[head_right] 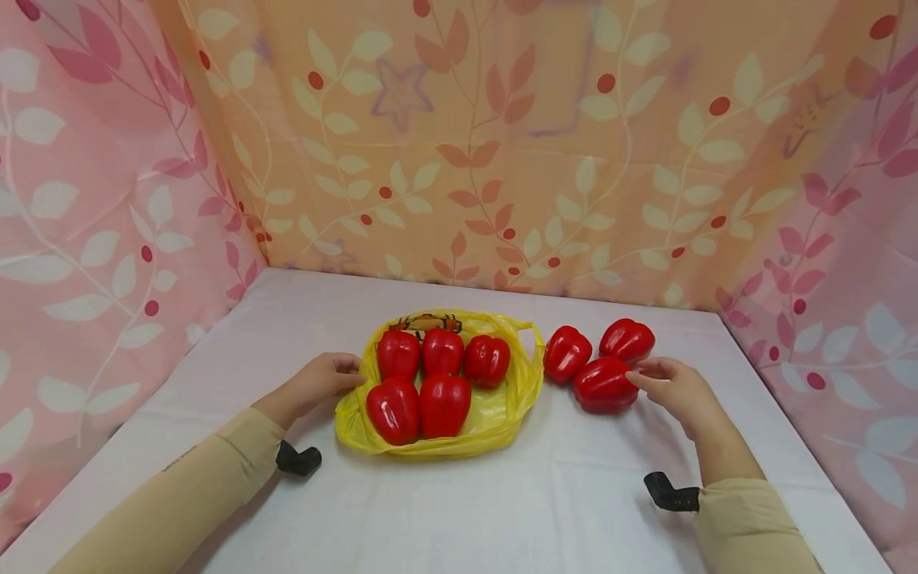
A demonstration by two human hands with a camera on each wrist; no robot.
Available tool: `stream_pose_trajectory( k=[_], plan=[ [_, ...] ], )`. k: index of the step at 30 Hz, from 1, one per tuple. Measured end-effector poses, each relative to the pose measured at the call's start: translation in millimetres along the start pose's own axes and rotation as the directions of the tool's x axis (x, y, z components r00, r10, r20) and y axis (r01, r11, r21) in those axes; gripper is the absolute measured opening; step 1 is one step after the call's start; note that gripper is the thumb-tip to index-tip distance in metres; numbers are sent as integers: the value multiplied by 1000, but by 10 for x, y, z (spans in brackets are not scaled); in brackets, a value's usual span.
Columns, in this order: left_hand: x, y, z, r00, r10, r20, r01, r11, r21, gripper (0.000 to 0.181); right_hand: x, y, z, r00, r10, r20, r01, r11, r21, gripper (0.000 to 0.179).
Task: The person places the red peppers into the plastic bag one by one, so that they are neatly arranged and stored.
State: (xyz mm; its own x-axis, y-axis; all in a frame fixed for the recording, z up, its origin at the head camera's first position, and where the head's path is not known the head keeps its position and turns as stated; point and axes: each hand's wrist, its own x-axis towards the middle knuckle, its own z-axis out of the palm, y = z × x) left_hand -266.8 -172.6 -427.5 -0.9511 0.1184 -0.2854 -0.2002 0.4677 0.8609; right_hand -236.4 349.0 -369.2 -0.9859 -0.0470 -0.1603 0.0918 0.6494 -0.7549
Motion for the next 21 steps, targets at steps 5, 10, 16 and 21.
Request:
stream_pose_trajectory(
  k=[5,10,16,21],
  plan=[
    [-2,-3,-4,1000,2,1,-2,1000,-5,13,22,67,91,998,65,19,-66,997,37,80],
    [0,-9,-6,1000,0,4,0,1000,-7,12,54,101,173,992,128,22,-129,990,64,85],
    [10,-18,-6,1000,-4,5,4,1000,-10,13,63,96,252,988,151,15,-152,985,78,88],
    [11,-15,-6,1000,-5,6,5,1000,-14,13,61,89,311,992,126,-2,-125,985,120,81]
  ],
)
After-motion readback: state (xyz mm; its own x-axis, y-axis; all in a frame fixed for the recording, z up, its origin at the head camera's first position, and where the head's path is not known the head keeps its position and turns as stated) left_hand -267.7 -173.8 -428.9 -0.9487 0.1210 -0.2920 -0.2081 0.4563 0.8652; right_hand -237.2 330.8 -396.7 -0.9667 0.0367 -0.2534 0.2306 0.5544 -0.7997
